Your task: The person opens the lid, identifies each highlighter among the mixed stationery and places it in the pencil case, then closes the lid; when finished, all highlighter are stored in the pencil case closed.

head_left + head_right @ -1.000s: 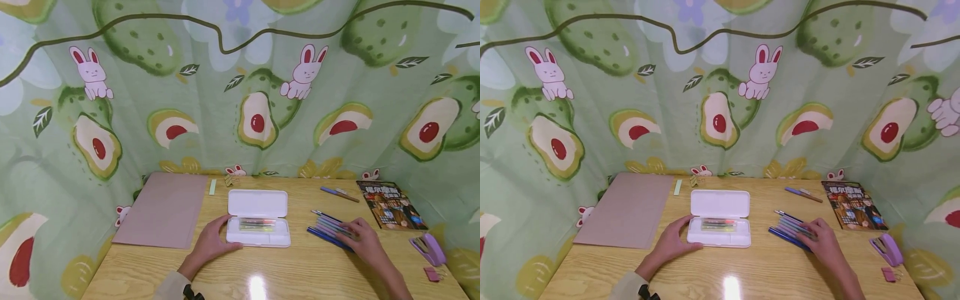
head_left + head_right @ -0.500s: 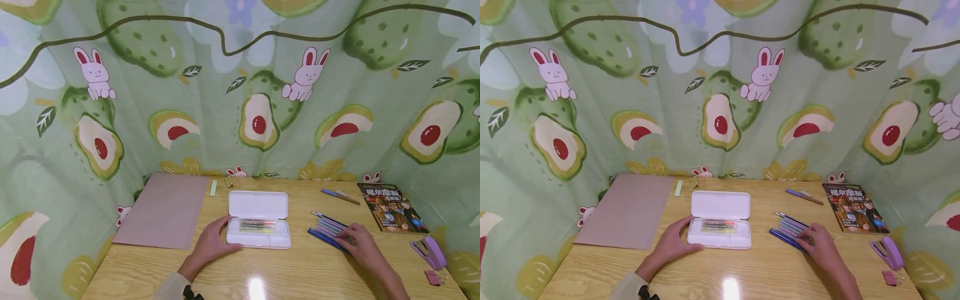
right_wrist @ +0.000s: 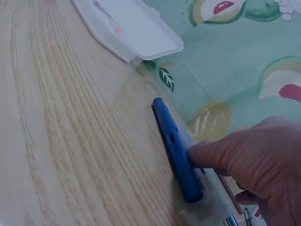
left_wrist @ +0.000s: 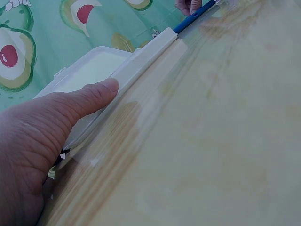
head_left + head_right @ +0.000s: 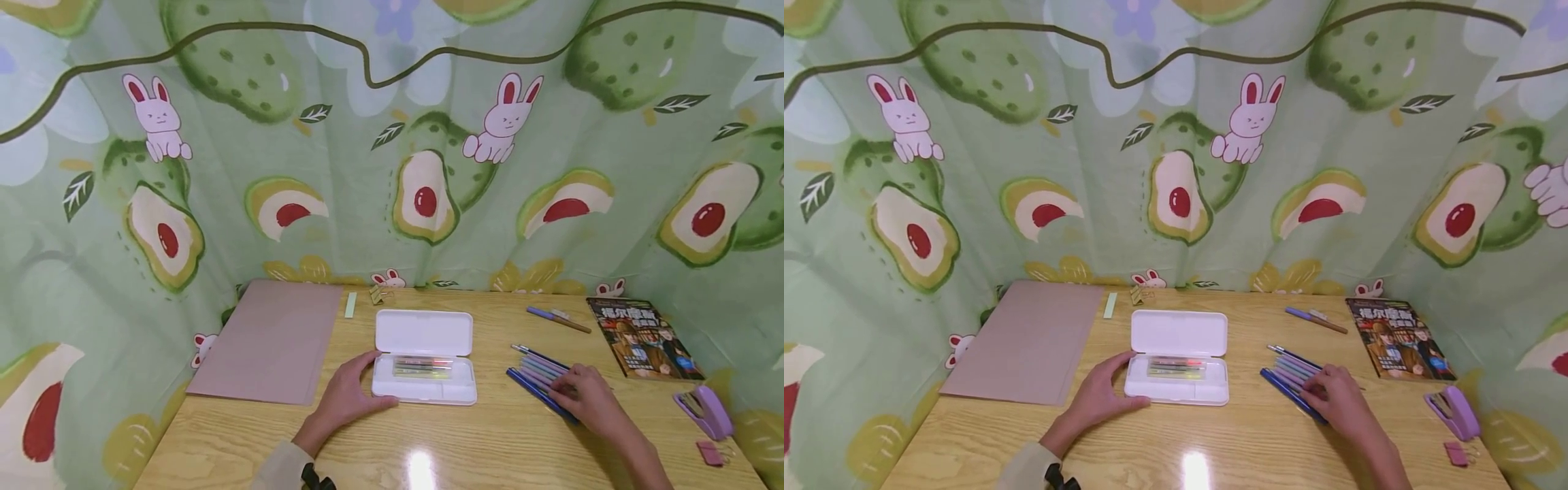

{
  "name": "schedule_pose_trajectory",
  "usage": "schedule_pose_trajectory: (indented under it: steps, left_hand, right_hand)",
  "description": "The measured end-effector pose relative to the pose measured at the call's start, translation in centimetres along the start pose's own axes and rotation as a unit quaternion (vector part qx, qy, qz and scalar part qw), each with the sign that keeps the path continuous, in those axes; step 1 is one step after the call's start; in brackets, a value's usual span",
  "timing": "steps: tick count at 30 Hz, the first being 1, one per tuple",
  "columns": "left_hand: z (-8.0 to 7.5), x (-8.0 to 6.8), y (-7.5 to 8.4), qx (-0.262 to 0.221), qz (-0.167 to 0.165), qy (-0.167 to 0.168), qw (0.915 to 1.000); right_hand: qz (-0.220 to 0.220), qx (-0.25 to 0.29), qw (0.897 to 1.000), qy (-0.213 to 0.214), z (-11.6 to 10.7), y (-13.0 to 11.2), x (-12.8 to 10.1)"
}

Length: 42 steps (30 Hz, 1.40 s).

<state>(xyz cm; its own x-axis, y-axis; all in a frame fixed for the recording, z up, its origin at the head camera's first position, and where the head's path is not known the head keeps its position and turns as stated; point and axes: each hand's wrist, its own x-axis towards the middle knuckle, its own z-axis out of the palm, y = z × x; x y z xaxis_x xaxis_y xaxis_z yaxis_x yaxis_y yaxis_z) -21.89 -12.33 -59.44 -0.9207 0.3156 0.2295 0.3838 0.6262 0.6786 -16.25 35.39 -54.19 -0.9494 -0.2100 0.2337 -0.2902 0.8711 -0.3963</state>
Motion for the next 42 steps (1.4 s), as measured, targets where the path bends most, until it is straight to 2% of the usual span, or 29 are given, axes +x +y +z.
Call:
schedule_pose_trajectory:
  steps: [6,14,20,22,31,38,42]
  left_hand:
    - [0.0,-0.1,0.0,-0.001,0.003,-0.002,1.0000]
    - [-0.1,-0.2,0.0,-0.005,-0.003,-0.002,1.0000]
    - [-0.2,-0.2,0.0,0.001,-0.010,-0.001,0.9999]
    - [-0.2,-0.2,0.1,0.003,-0.010,0.000,0.9999]
    - [-0.2,0.0,0.3,0.004,-0.003,-0.005,1.0000]
    - [-0.2,-0.1,0.2,0.006,-0.003,-0.008,0.9999]
    - [-0.3,0.0,0.2,0.008,0.001,-0.009,0.9999]
  right_hand:
    - [0.020,-0.020,0.999,-0.032,-0.1,-0.3,0.2]
    - [0.024,0.013,0.999,-0.028,-1.0,-0.8,0.5]
    - [-0.049,0.026,0.998,0.040,-0.9,-2.2,1.3]
    - [-0.074,0.036,0.995,0.048,-0.5,-3.0,1.7]
    - [-0.138,0.060,0.989,0.009,2.3,-8.4,4.7]
    - [-0.137,0.097,0.985,-0.040,4.9,-11.9,6.6]
    - [-0.149,0.095,0.983,-0.056,6.4,-13.4,7.6]
